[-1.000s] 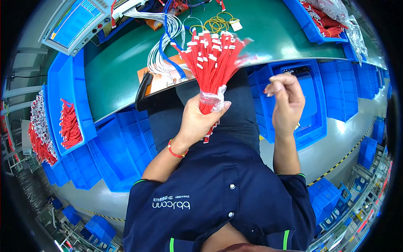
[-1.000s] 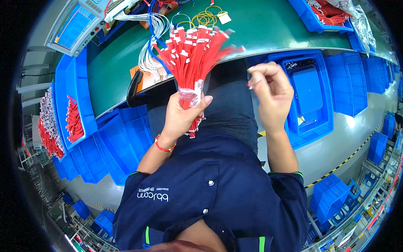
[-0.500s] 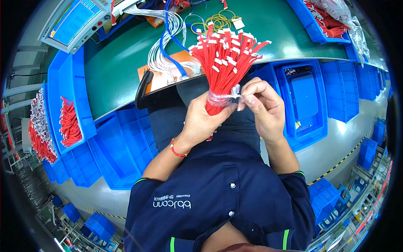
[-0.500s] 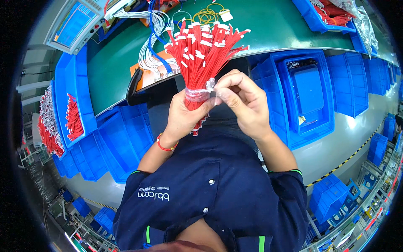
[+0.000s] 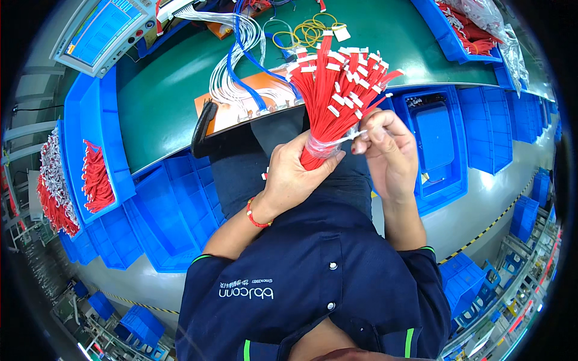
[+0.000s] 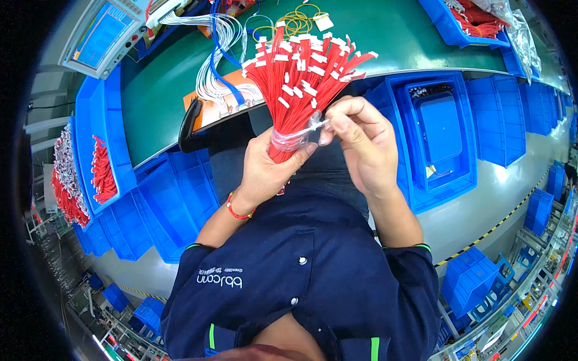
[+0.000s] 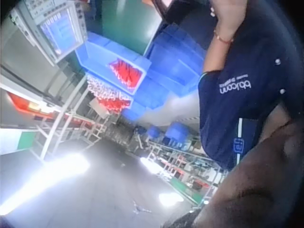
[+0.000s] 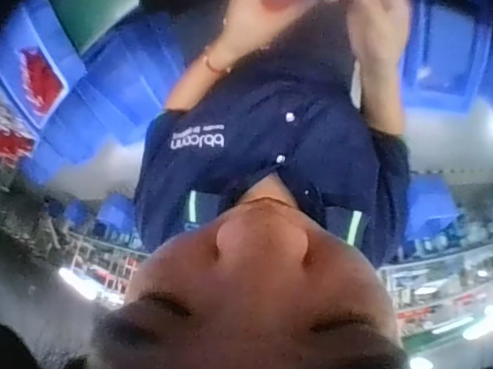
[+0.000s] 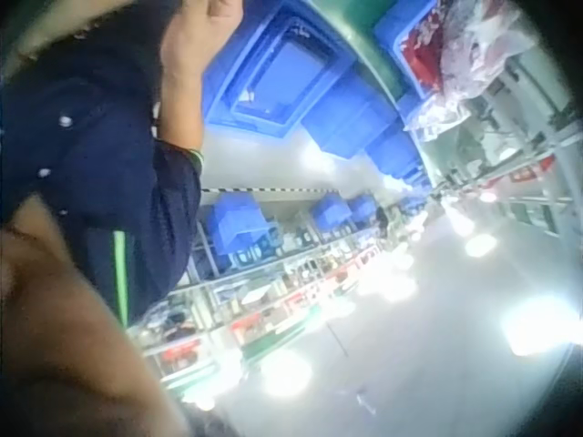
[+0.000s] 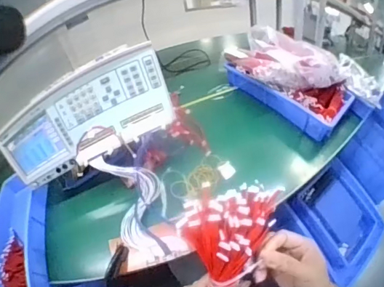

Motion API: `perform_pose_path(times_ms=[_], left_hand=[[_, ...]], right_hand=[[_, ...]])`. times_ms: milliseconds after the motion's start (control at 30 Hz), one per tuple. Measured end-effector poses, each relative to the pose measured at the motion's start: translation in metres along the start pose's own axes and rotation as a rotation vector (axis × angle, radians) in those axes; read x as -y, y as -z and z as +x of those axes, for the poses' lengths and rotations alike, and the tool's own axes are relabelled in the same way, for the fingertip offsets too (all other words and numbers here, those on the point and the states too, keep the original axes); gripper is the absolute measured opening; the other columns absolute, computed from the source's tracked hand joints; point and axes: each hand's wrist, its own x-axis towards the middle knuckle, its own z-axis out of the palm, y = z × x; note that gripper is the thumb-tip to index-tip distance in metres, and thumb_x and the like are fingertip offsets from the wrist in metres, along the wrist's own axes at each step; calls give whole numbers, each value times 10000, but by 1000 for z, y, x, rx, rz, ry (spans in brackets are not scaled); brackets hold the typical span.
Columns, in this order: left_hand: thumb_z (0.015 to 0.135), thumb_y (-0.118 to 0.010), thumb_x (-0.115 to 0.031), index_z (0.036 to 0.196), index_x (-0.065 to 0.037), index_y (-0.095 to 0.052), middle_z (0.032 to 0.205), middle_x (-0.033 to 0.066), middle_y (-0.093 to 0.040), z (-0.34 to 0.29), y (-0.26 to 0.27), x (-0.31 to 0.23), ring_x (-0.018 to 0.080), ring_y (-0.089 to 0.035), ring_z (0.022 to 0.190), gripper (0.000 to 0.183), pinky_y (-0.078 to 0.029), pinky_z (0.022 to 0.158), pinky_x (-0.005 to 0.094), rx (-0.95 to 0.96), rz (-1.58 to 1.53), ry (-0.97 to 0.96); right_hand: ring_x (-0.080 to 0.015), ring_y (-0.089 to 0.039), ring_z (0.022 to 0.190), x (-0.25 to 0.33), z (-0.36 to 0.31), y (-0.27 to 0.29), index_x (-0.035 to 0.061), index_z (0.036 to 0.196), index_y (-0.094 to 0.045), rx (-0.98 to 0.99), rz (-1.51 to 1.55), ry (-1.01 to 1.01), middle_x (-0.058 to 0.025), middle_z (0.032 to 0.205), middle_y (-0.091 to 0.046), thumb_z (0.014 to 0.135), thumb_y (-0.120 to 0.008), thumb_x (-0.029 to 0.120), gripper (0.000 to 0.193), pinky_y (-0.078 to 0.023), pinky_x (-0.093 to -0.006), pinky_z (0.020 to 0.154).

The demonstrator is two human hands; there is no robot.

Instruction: The person unties a bundle of red wires with white connectors, then repeatedly picks up individual wires, aligns them, and places them into a blue bin on the workbench. The person continues handling the wires one at a time throughout the clip.

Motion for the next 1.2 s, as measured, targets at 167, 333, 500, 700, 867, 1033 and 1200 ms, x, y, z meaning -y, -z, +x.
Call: perform_pose_path(times_ms=[167, 333, 500, 700, 867, 1033, 1200], left_hand=[[856, -775, -110, 1153, -4, -680, 1005, 118, -759, -1, 3, 4, 128, -710, 918, 329, -542, 813, 298, -26, -36, 47], [875, -758, -98, 1177, 2, -677, 1045, 95, -754, -1, 4, 7, 95, -670, 942, 328, -535, 832, 295, -47, -156, 64], [867, -766, -111, 1163, -6, -683, 1017, 111, -757, -1, 4, 8, 115, -692, 923, 325, -541, 813, 302, -50, -93, 72], [850, -770, -105, 1134, -12, -688, 973, 125, -760, 0, 4, 6, 166, -731, 904, 310, -552, 786, 311, -59, -15, 30], [848, -760, -91, 1125, -13, -687, 949, 128, -758, 1, 5, 8, 178, -737, 894, 297, -553, 778, 313, -64, -20, 28], [839, -750, -73, 1112, -11, -683, 935, 131, -756, 3, 6, 14, 182, -741, 880, 287, -554, 767, 312, -69, -27, -42], [857, -714, -4, 1086, 24, -673, 919, 36, -723, 1, 6, 8, 54, -624, 820, 234, -517, 727, 246, -37, 31, -105]], right_hand=[[-162, -580, 951, -2, 0, 3, -33, 1082, -569, 124, -579, 289, -123, 1060, -567, 815, -637, -141, 296, -479, -292, 876], [-153, -597, 868, -22, -4, -1, 5, 1058, -593, 19, -631, 302, -89, 994, -602, 788, -726, -27, 302, -490, -273, 790], [-135, -580, 830, -20, 0, -10, 1, 1005, -605, 9, -646, 290, -66, 932, -602, 829, -702, -26, 202, -471, -263, 750], [-99, -541, 805, -22, 2, -11, 3, 970, -602, -3, -505, 180, -35, 890, -576, 872, -653, -23, 112, -442, -246, 744], [-80, -524, 804, -17, 2, -11, 14, 948, -589, 37, -411, 65, -16, 881, -557, 886, -646, 7, 84, -430, -242, 760], [-82, -543, 757, -16, 0, -4, 24, 920, -577, 119, -71, -146, -23, 874, -558, 891, -634, 50, 69, -439, -234, 688], [-96, -555, 683, -16, -3, 6, 13, 900, -569, 218, 130, -226, -39, 826, -566, 869, -667, 116, 146, -444, -234, 621]])
